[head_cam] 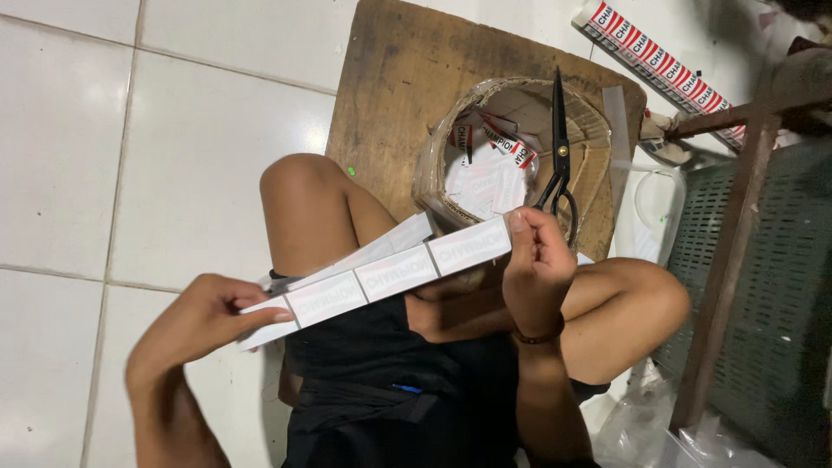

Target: The person sits on the floor and uses scissors to cut a long white paper strip into smaller pieces. They repeatedly cut the strip, separate the pieces, and place them into a cardboard box positioned between their legs.

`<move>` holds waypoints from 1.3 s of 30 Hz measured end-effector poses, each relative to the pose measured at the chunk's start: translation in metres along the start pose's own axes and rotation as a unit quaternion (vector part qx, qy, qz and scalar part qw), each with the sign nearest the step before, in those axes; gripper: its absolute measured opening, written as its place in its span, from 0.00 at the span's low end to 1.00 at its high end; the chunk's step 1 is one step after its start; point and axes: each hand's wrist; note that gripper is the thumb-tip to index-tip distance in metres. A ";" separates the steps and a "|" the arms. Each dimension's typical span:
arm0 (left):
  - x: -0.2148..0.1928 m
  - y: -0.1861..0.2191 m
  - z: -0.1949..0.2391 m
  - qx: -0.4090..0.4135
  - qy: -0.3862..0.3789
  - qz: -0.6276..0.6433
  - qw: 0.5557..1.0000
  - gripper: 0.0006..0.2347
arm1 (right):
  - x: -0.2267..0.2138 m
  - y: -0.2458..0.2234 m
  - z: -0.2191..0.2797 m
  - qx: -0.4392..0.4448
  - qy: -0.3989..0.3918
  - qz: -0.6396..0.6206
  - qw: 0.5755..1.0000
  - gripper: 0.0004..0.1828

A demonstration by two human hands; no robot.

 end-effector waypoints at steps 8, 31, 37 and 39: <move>-0.059 -0.081 0.049 -0.211 0.151 0.003 0.966 0.09 | 0.007 -0.010 0.001 -0.046 0.063 0.055 0.995 0.07; 0.073 0.094 -0.069 0.188 -0.405 0.140 0.884 0.08 | 0.000 -0.007 -0.008 -0.219 0.060 0.017 0.974 0.05; 0.064 0.102 -0.077 0.186 -0.329 0.117 0.918 0.16 | -0.003 -0.018 -0.019 -0.193 0.080 0.060 0.976 0.03; 0.063 0.104 -0.077 0.182 -0.293 0.114 0.932 0.17 | -0.008 -0.022 -0.021 -0.186 0.074 0.071 0.977 0.04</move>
Point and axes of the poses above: each hand's wrist, its own z-axis away from the middle knuckle, its own x-axis out of the palm, y = z × x, and after that the axes turned 6 degrees about y, right-handed
